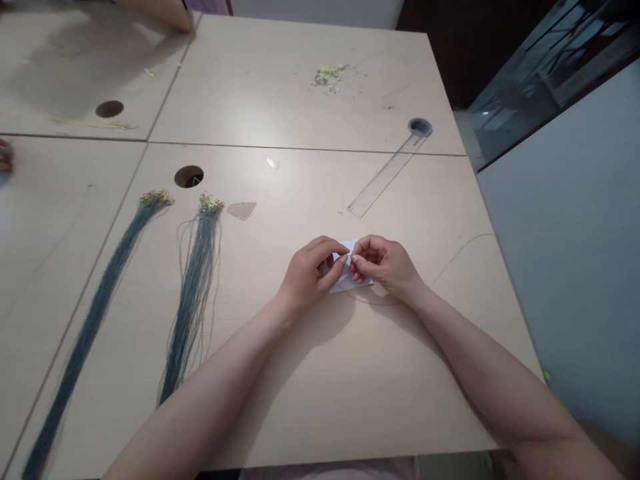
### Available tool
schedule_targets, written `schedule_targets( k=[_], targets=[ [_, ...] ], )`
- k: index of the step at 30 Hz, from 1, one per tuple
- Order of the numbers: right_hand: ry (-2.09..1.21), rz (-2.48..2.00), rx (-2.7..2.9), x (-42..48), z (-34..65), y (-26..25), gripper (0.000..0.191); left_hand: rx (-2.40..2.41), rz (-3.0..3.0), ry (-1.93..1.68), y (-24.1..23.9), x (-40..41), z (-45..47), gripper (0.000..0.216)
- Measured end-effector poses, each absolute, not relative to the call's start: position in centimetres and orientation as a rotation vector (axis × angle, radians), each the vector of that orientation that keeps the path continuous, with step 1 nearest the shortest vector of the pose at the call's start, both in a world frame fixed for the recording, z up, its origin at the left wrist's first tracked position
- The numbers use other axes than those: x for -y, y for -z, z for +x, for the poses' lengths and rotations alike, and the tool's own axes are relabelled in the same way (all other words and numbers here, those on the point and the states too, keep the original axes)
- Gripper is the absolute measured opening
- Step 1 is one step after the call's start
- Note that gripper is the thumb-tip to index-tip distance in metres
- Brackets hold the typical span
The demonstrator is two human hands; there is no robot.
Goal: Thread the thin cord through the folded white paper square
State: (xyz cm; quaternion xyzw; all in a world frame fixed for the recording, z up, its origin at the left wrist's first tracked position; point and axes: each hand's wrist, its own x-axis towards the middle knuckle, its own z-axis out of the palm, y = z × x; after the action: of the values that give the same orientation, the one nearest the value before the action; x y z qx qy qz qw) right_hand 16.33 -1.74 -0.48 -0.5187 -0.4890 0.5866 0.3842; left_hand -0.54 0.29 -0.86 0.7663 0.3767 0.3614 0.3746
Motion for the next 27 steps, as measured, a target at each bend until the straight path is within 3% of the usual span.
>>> schedule_targets(
  k=[27],
  targets=[
    [-1.462, -1.362, 1.246, 1.76, 16.14, 0.63, 0.013, -1.025, 1.965, -0.786, 0.96, -0.43, -0.44, 0.016]
  ],
)
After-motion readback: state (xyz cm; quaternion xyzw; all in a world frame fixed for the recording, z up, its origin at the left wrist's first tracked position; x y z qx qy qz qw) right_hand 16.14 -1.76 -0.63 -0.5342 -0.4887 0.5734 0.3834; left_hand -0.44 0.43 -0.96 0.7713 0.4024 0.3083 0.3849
